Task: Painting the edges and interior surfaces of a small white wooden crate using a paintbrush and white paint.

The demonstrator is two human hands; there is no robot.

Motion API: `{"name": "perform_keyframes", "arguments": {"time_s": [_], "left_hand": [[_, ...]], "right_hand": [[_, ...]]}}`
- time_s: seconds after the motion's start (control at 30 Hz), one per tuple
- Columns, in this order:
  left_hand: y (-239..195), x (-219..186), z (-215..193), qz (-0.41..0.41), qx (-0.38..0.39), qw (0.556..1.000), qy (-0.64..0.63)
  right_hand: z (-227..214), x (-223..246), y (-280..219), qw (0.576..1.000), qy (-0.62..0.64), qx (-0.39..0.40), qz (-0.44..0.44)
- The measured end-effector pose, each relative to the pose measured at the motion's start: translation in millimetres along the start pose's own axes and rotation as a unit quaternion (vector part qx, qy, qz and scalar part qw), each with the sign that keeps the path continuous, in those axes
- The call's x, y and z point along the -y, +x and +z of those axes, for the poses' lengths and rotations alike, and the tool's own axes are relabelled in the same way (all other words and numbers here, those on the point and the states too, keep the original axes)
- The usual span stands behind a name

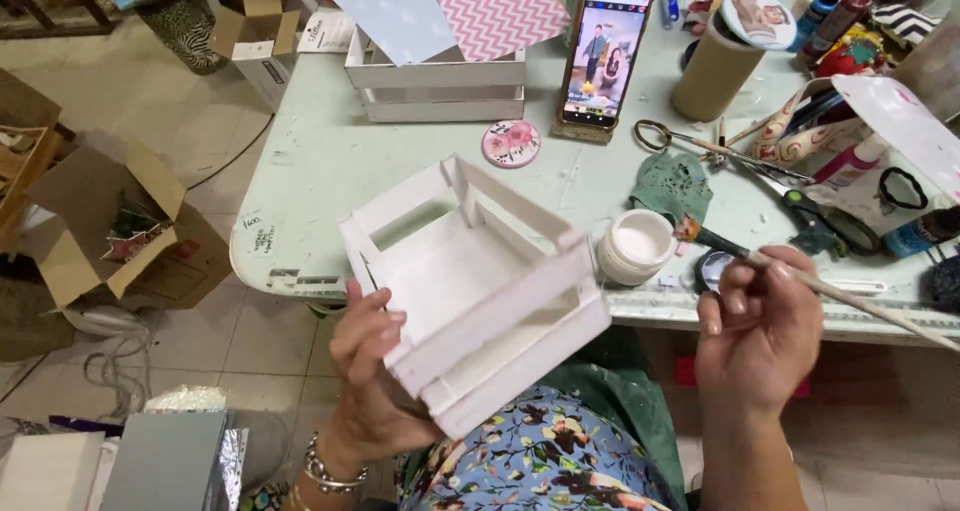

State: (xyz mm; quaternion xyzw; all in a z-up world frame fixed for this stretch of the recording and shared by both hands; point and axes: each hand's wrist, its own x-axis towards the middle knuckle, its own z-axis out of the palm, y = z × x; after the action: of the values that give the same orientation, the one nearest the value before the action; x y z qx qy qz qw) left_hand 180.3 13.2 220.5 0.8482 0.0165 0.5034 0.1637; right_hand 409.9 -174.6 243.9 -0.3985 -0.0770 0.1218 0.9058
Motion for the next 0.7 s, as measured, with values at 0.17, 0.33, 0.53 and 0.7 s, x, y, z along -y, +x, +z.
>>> {"name": "perform_keyframes", "arguments": {"time_s": [0.17, 0.33, 0.53, 0.7], "left_hand": [[25.9, -10.9, 6.4, -0.04, -0.027, 0.998, 0.032], [24.0, -8.2, 12.6, -0.032, -0.024, 0.997, 0.06], [22.7, -12.8, 8.0, -0.035, 0.008, 0.999, 0.021], [29.1, -18.9, 6.4, -0.013, 0.002, 0.999, 0.046]], "right_hand": [[32.1, 7.6, -30.0, 0.989, -0.034, 0.039, -0.136], [47.3, -16.3, -43.7, 0.932, -0.173, 0.096, -0.303], [53.7, -21.4, -33.3, 0.817, -0.275, 0.147, -0.485], [49.7, -28.8, -28.9, 0.801, -0.258, 0.227, -0.49]]}}
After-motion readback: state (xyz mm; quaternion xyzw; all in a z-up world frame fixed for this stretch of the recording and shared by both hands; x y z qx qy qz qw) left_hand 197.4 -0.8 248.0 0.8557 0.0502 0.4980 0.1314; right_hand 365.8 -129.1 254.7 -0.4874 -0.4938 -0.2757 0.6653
